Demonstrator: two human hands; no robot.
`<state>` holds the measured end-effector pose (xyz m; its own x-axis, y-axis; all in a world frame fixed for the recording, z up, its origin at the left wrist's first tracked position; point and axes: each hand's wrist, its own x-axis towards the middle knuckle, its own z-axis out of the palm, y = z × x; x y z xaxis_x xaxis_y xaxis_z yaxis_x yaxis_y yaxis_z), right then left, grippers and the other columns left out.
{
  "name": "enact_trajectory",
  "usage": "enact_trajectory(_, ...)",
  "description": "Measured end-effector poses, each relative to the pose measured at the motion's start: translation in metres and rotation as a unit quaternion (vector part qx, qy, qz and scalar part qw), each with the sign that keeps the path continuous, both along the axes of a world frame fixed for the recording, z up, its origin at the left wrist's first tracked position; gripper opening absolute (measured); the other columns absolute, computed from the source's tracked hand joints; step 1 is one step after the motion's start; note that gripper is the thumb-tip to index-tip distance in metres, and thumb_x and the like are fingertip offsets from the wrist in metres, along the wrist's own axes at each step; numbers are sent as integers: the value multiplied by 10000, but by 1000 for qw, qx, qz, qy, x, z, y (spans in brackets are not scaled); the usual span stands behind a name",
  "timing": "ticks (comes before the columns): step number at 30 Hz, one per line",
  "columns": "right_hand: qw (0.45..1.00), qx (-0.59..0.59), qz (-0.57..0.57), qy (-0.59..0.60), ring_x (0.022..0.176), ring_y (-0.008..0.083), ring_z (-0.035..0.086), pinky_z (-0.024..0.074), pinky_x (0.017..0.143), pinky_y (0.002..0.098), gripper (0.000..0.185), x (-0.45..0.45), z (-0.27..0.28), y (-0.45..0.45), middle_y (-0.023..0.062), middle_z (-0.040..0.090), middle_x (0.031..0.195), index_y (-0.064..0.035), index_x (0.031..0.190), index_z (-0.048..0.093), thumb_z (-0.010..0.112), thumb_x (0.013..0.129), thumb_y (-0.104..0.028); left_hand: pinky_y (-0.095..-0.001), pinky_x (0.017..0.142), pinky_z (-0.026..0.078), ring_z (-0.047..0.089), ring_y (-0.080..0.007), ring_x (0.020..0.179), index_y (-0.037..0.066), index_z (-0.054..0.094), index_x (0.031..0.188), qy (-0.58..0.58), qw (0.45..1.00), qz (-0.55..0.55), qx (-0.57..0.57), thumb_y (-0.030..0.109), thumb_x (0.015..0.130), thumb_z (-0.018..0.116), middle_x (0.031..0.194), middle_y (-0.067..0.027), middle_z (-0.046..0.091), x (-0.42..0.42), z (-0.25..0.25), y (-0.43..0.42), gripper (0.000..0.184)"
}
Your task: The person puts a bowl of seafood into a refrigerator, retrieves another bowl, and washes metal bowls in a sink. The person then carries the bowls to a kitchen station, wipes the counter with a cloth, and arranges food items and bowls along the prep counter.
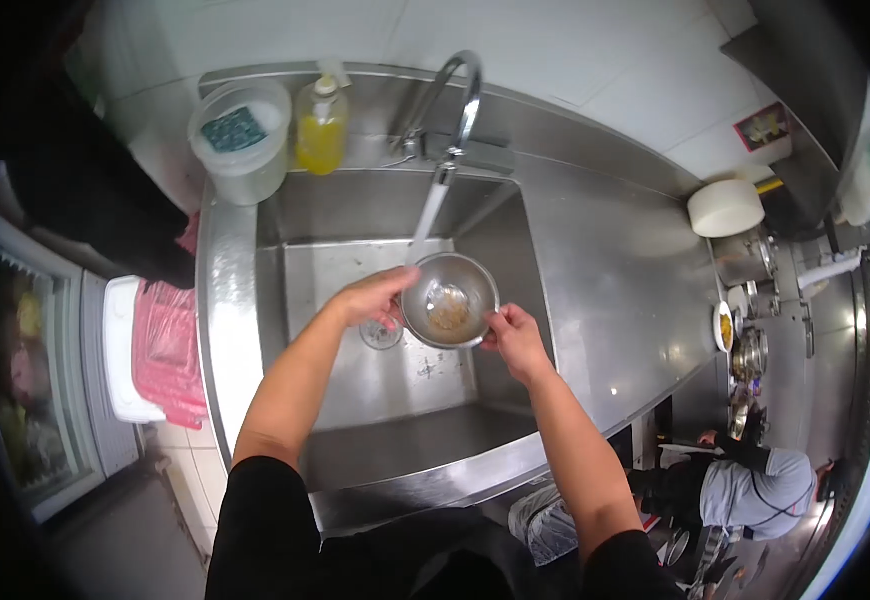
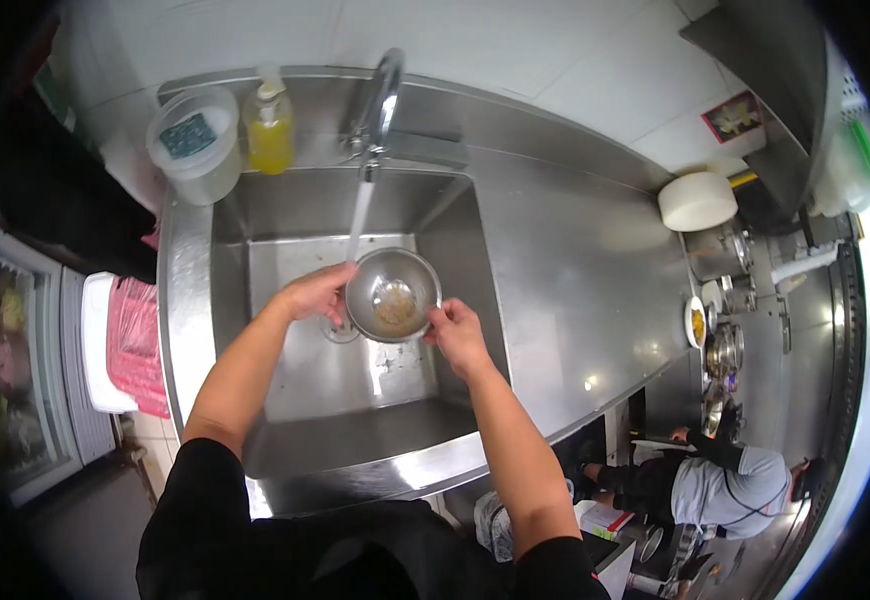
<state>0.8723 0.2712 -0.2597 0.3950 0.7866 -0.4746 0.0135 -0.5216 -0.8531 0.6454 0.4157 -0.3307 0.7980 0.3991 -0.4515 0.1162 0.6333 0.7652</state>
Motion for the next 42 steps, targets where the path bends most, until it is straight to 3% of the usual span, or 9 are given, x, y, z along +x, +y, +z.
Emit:
enact_trajectory(5,861,55,170,-476,1221,399,471,390,1025,445,552,-29,-26,38,251,501,1279,2,1258,484,688,787,-202,-355,575,553,667,-210,642,66,408,1380,181,949,101,236,162,899,514,946,-179,665,-8,14,6,502)
enact_trajectory(11,755,104,332,-556,1311,373,400,333,1099,389,771,-83,-5,65,256,443,1370,-1,1363,404,745,721,-259,-452,696,547,674,-381,787,70,432,1351,212,865,102,444,100,852,502,927,-268,659,6,47,-6,505)
enact_trajectory(14,900,121,367,-200,1306,354,409,307,1113,411,885,-97,-8,65,243,446,1374,-11,1402,343,762,685,-317,-494,819,493,624,-438,929,46,466,1296,213,833,130,494,82,849,517,948,-279,649,7,55,4,451)
enact_trajectory(19,662,153,436,-590,1296,381,374,317,1082,433,783,-66,-34,48,248,407,1357,-36,1365,366,727,720,-295,-503,798,490,616,-450,917,95,472,1266,251,833,93,485,97,842,519,935,-275,646,-11,51,-6,426)
enact_trajectory(23,894,65,310,-316,1288,379,356,341,1055,417,754,-99,-38,58,240,368,1384,-17,1305,433,757,700,-330,-514,792,486,614,-456,908,97,464,1264,249,809,113,521,90,841,521,929,-263,652,4,50,-15,427)
enact_trajectory(26,891,-29,433,-132,1292,372,341,354,1035,422,796,-79,-40,66,230,356,1380,-13,1298,444,779,681,-390,-517,785,485,615,-451,905,85,463,1266,251,818,99,507,82,839,522,940,-259,650,-4,53,-17,431)
enact_trajectory(31,684,202,341,-613,1028,330,588,455,928,404,718,-91,-7,46,201,620,1065,9,1162,573,794,674,-469,-509,770,491,611,-442,912,121,466,1293,243,814,89,521,70,833,524,999,-249,627,-10,57,-24,466)
enact_trajectory(37,920,-72,383,-39,1221,353,428,375,1020,437,693,-94,-23,52,206,403,1348,-6,1135,587,779,682,-493,-513,793,513,635,-434,890,229,465,1323,299,734,65,606,83,846,539,1110,-234,589,-7,56,-26,504)
enact_trajectory(42,813,143,349,-443,1324,417,321,333,1060,490,867,-96,-6,47,255,302,1434,-9,1358,386,785,687,-385,-493,820,515,635,-436,898,267,420,1394,262,725,125,625,66,836,523,1167,-240,578,-21,51,-29,602)
